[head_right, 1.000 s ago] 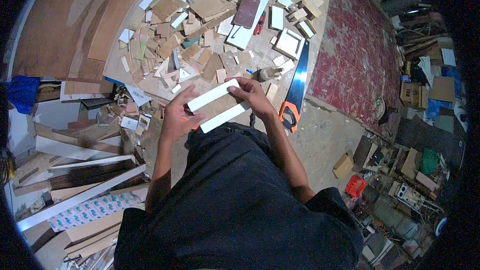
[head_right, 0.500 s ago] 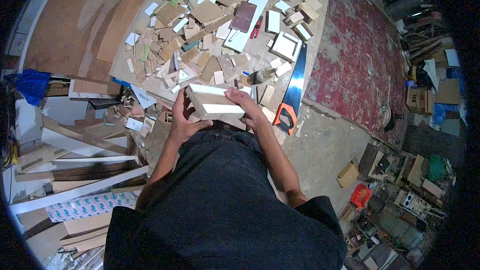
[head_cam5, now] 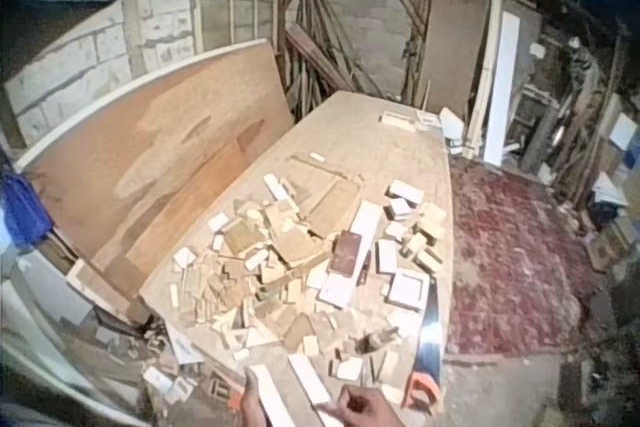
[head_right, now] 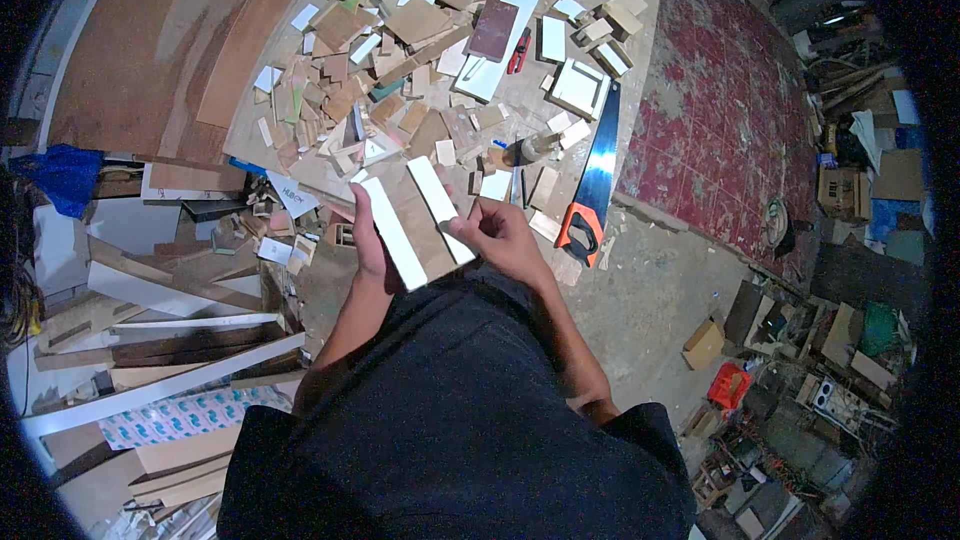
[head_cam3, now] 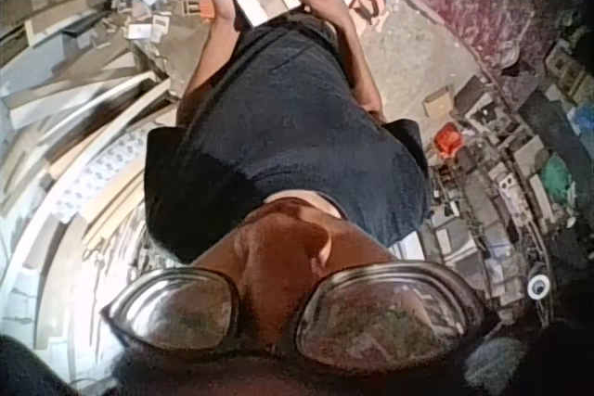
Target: Woodworking by gluing several pieces of wood together.
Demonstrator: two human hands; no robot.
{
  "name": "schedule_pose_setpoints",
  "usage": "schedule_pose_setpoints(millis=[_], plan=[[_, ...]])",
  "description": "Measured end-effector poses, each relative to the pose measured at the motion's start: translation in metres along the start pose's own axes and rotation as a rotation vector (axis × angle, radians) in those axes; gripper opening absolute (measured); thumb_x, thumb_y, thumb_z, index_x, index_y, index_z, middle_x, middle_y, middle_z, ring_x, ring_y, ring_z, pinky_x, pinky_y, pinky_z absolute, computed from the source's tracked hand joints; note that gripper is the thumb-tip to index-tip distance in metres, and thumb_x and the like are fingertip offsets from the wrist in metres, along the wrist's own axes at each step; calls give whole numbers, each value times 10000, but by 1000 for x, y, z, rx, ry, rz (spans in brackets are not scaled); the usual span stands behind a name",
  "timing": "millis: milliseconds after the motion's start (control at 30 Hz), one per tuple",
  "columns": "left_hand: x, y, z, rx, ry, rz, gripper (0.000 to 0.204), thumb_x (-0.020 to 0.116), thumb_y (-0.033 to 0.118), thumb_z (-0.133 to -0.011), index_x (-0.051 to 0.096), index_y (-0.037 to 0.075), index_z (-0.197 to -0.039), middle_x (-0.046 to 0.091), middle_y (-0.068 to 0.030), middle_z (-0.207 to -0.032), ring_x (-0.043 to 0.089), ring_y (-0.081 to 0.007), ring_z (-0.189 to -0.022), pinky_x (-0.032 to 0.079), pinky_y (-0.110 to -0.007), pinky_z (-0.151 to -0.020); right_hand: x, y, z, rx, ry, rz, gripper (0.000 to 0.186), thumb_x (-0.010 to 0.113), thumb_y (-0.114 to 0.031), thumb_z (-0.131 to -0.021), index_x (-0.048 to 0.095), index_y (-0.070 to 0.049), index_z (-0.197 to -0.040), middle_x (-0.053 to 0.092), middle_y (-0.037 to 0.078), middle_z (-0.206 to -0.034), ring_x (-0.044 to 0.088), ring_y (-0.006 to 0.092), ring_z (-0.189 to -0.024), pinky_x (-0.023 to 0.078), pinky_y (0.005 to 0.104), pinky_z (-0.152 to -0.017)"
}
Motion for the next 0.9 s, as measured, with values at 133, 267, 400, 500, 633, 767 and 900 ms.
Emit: schedule_pose_setpoints(millis=[133, 267, 400, 500, 633, 767, 900], plan=[[-5, 4, -8, -91, -115, 29, 918, 235, 759, -897, 450, -24, -1326, 612, -207, -1161, 640, -297, -1017, 522, -417, -885, -6, -24, -4, 76, 85, -141, 229, 596, -186, -964, 584, -8, -820, 621, 30, -699, 583, 81, -565, 472, 231, -495], [-10, 5, -16, -109, -131, 140, 928, 257, 744, -904, 397, -39, -1382, 572, -210, -1258, 607, -333, -1089, 518, -451, -903, -19, -21, -13, 86, 45, -101, 234, 579, -209, -974, 603, 0, -871, 653, 61, -733, 607, 105, -570, 492, 232, -510], [-9, 11, -21, -42, 64, 36, 925, 261, 782, -879, 475, -16, -1294, 629, -198, -1116, 642, -293, -1003, 525, -417, -879, -19, -23, -19, 96, 41, -59, 228, 591, -202, -964, 634, 18, -1010, 670, 65, -808, 632, 121, -666, 512, 251, -563], [-25, 11, -27, 18, 104, 15, 911, 271, 771, -887, 444, -14, -1315, 608, -196, -1157, 628, -295, -1035, 508, -418, -910, -15, -21, -24, 86, 23, -6, 265, 613, -185, -947, 634, 22, -1112, 677, 74, -897, 635, 120, -753, 526, 263, -612], [-33, 10, -30, 168, 230, -83, 924, 237, 779, -884, 363, 17, -1391, 550, -179, -1259, 576, -291, -1121, 461, -412, -971, -5, -31, -27, 38, -56, 112, 544, 770, -249, -804, 584, -5, -1253, 632, 95, -1124, 601, 163, -961, 542, 317, -758], [-51, 2, -35, 241, 271, -99, 922, 213, 789, -876, 324, 58, -1428, 496, -138, -1339, 502, -270, -1220, 414, -405, -1021, 13, -37, -31, -31, -80, 262, 915, 899, -298, -608, 466, -65, -1380, 507, 100, -1350, 520, 218, -1165, 495, 393, -935], [-60, -1, -26, 269, 230, -113, 867, 315, 739, -891, 307, 69, -1442, 463, -115, -1378, 450, -260, -1271, 365, -405, -1062, 17, -30, -39, -85, -47, 294, 945, 909, -237, -576, 423, -96, -1374, 502, 84, -1328, 489, 223, -1212, 469, 387, -967]])
Point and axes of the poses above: each hand's wrist, its own z-axis away from the middle knuckle, its own x-axis out of the palm, y = z × x, the point moved 2 cm from there along -z, towards the middle knuckle
